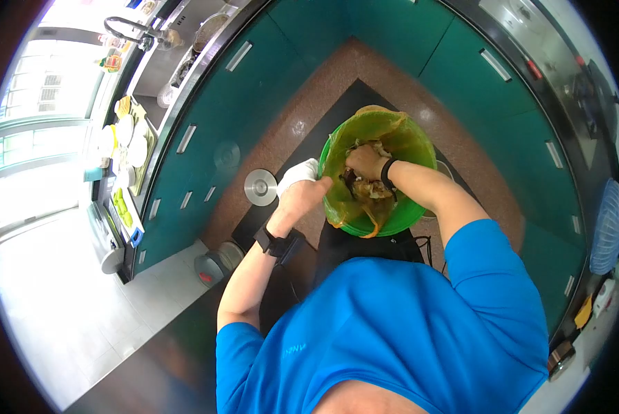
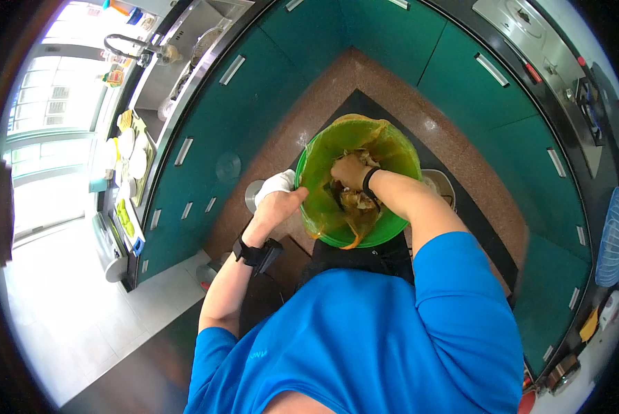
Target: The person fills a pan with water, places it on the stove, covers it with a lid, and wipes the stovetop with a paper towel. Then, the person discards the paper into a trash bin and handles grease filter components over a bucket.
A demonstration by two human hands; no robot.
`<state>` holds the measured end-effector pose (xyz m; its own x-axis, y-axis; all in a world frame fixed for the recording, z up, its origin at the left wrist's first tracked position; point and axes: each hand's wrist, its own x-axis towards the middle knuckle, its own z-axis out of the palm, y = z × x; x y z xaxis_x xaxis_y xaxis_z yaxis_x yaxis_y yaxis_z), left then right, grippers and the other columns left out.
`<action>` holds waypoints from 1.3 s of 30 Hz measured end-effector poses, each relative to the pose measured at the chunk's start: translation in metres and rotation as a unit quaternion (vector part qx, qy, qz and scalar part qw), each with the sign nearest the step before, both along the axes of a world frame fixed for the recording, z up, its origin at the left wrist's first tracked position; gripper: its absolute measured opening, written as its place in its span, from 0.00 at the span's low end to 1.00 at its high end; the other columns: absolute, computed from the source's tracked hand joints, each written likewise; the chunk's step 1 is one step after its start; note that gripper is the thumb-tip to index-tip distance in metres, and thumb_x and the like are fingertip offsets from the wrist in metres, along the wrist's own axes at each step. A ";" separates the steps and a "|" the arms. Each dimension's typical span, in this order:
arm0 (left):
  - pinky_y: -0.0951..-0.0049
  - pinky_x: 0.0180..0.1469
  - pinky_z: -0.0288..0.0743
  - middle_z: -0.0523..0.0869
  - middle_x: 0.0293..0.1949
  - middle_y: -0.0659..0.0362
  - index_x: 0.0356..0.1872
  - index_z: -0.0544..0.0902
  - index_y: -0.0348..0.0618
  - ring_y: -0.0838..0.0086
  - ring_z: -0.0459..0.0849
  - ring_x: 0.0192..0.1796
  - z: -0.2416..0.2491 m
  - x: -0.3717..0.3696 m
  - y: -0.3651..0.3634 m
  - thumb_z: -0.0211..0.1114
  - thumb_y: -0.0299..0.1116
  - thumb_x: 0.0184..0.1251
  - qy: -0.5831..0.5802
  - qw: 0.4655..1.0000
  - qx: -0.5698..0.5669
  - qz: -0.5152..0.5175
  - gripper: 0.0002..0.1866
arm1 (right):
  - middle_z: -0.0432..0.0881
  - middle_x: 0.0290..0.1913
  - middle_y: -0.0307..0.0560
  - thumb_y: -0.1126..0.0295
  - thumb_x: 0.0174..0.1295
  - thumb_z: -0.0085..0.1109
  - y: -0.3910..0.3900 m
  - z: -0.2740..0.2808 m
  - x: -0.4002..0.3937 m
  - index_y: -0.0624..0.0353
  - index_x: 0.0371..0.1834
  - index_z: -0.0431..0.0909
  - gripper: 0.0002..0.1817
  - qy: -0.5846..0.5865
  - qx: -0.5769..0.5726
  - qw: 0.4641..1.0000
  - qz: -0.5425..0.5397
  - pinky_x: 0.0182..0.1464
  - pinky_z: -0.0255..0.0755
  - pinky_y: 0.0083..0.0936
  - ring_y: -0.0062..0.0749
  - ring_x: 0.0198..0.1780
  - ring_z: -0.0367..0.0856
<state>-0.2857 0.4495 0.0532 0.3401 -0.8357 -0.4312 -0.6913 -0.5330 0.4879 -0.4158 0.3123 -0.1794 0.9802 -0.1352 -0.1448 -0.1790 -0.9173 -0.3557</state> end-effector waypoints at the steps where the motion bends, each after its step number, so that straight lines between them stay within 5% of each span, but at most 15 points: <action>1: 0.53 0.47 0.79 0.87 0.36 0.42 0.38 0.82 0.38 0.45 0.87 0.43 0.005 0.001 -0.001 0.65 0.40 0.60 0.008 1.000 0.017 0.011 0.15 | 0.89 0.38 0.54 0.72 0.56 0.63 -0.003 0.007 0.001 0.57 0.37 0.88 0.08 -0.008 0.008 1.000 0.011 0.49 0.79 0.45 0.53 0.46 0.88; 9: 0.53 0.48 0.78 0.87 0.37 0.42 0.39 0.82 0.39 0.45 0.86 0.44 0.023 0.014 0.002 0.65 0.40 0.60 0.012 1.000 -0.014 0.018 0.14 | 0.86 0.47 0.54 0.70 0.61 0.63 -0.027 0.093 0.016 0.55 0.51 0.80 0.14 -0.070 0.009 0.995 0.065 0.50 0.78 0.49 0.53 0.50 0.87; 12: 0.53 0.48 0.78 0.87 0.38 0.41 0.39 0.82 0.39 0.45 0.86 0.45 0.038 0.014 -0.002 0.64 0.40 0.61 -0.005 0.999 -0.015 0.031 0.14 | 0.85 0.51 0.54 0.69 0.60 0.66 -0.034 0.116 0.026 0.55 0.52 0.81 0.16 0.045 0.029 0.998 0.044 0.53 0.79 0.48 0.52 0.53 0.86; 18: 0.55 0.43 0.79 0.86 0.31 0.45 0.38 0.82 0.38 0.49 0.88 0.38 0.053 0.014 -0.003 0.64 0.40 0.61 0.007 1.000 -0.006 0.024 0.14 | 0.87 0.53 0.53 0.69 0.61 0.65 -0.021 0.071 0.024 0.55 0.57 0.83 0.19 0.016 -0.002 0.993 0.118 0.57 0.79 0.46 0.51 0.55 0.86; 24: 0.56 0.40 0.79 0.86 0.27 0.48 0.37 0.82 0.38 0.55 0.89 0.33 0.045 0.019 0.003 0.64 0.40 0.62 0.039 0.999 0.017 0.023 0.14 | 0.88 0.47 0.58 0.76 0.62 0.57 0.005 0.051 0.032 0.57 0.45 0.85 0.11 0.043 -0.012 0.988 0.150 0.53 0.81 0.44 0.52 0.50 0.88; 27: 0.57 0.40 0.79 0.86 0.27 0.49 0.37 0.81 0.38 0.56 0.89 0.33 0.048 0.018 0.004 0.64 0.40 0.62 0.053 0.997 0.037 0.031 0.13 | 0.88 0.49 0.58 0.75 0.62 0.59 0.001 0.011 0.037 0.57 0.49 0.84 0.13 -0.026 0.031 0.981 0.189 0.53 0.81 0.44 0.53 0.51 0.88; 33: 0.58 0.41 0.80 0.87 0.26 0.51 0.39 0.82 0.39 0.57 0.89 0.33 0.044 0.025 0.005 0.63 0.39 0.63 0.023 0.999 0.024 0.032 0.13 | 0.87 0.50 0.56 0.73 0.60 0.64 -0.013 0.122 0.034 0.54 0.58 0.79 0.21 0.160 0.043 0.962 0.218 0.55 0.79 0.43 0.54 0.53 0.86; 36: 0.59 0.42 0.80 0.87 0.26 0.51 0.39 0.82 0.40 0.58 0.89 0.32 0.047 0.029 0.003 0.63 0.40 0.63 0.038 0.999 0.023 0.029 0.13 | 0.87 0.48 0.57 0.74 0.61 0.62 -0.023 0.111 0.036 0.57 0.57 0.78 0.19 0.076 0.034 0.974 0.212 0.53 0.79 0.45 0.56 0.52 0.86; 39: 0.65 0.38 0.79 0.86 0.23 0.56 0.40 0.85 0.41 0.66 0.87 0.28 0.053 0.029 -0.002 0.62 0.38 0.63 0.020 0.999 0.030 0.033 0.12 | 0.87 0.48 0.59 0.73 0.61 0.62 -0.030 0.138 0.038 0.64 0.53 0.79 0.16 0.112 -0.010 0.976 0.186 0.53 0.80 0.46 0.55 0.52 0.87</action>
